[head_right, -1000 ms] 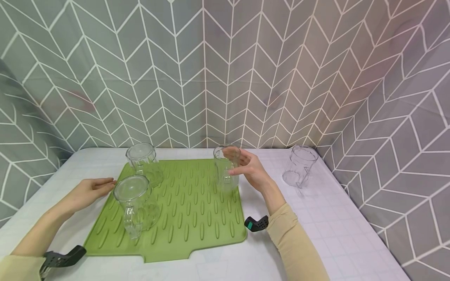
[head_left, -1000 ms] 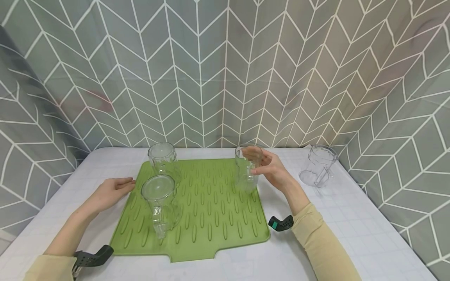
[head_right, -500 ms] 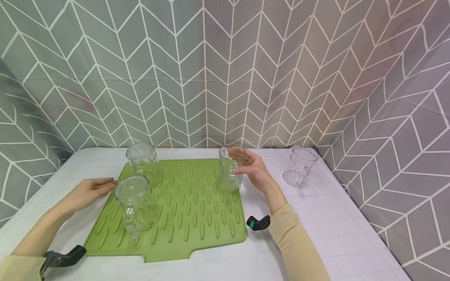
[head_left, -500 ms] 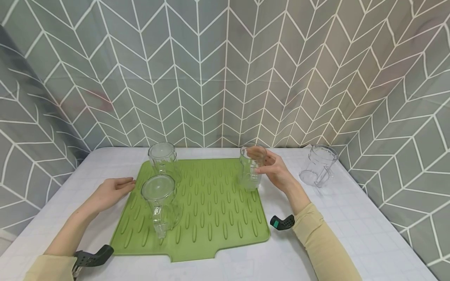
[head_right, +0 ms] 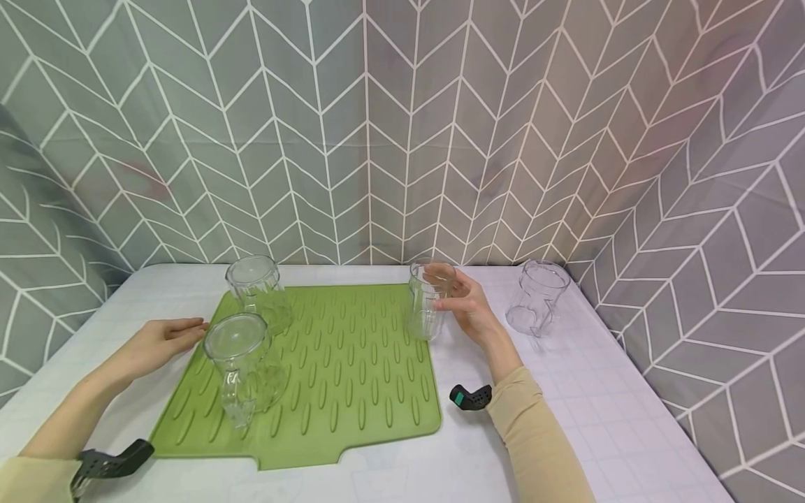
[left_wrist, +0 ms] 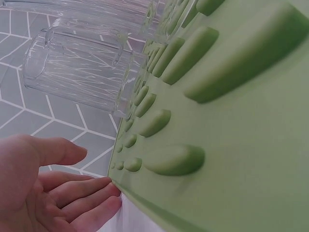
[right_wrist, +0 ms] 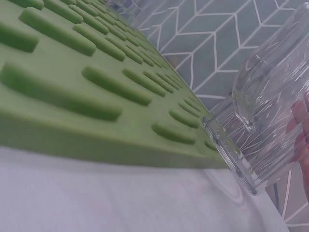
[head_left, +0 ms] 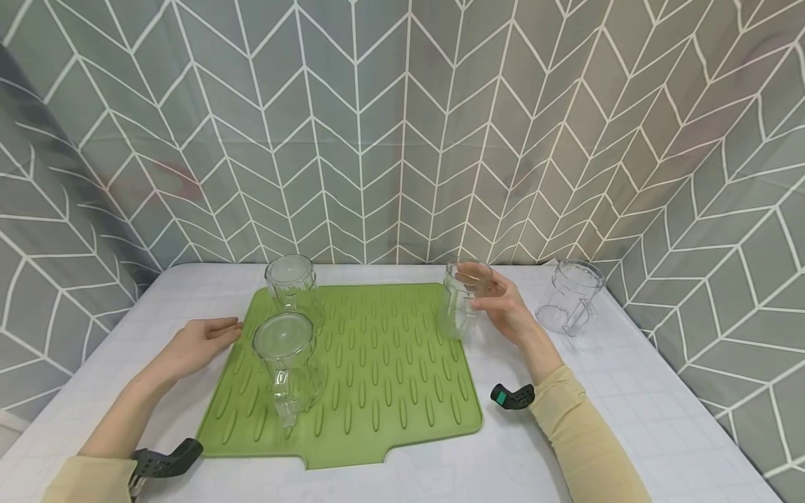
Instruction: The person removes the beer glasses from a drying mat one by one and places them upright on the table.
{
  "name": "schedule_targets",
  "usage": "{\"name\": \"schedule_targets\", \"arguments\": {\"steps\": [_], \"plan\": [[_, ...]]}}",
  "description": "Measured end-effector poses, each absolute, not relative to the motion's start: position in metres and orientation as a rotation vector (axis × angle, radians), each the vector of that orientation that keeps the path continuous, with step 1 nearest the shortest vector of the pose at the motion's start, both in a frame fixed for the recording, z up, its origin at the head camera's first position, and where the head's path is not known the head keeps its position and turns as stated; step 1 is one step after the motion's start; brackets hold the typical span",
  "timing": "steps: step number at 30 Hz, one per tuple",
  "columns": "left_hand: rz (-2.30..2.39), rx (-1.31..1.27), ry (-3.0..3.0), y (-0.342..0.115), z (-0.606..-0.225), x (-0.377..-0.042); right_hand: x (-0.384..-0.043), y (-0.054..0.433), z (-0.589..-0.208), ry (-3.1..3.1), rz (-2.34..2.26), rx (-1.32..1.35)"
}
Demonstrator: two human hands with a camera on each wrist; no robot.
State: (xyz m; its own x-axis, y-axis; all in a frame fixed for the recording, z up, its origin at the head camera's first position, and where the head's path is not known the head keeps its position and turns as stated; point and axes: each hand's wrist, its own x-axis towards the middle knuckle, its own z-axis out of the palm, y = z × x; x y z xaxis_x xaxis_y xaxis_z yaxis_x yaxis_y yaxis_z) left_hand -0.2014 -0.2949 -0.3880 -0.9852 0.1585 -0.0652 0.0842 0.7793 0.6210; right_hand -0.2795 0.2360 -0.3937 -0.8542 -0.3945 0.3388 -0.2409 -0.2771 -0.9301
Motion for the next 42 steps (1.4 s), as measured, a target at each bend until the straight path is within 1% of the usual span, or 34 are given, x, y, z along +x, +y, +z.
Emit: {"name": "schedule_targets", "arguments": {"steps": [5, 15, 25, 33, 42], "plan": [[0.981, 0.198, 2.863, -0.296, -0.387, -0.202, -0.283, 0.246, -0.400, 1.783, -2.339, -0.849], [0.986, 0.196, 2.860, -0.295, -0.387, -0.201, -0.282, 0.259, -0.401, 1.778, -2.406, -0.819], [0.991, 0.203, 2.865, -0.295, -0.388, -0.201, -0.281, 0.269, -0.405, 1.718, -2.495, -0.863], [0.986, 0.196, 2.865, -0.294, -0.386, -0.200, -0.284, 0.275, -0.408, 1.733, -2.487, -0.859], [0.987, 0.199, 2.867, -0.295, -0.385, -0.199, -0.283, 0.286, -0.406, 1.820, -2.374, -0.900]]}}
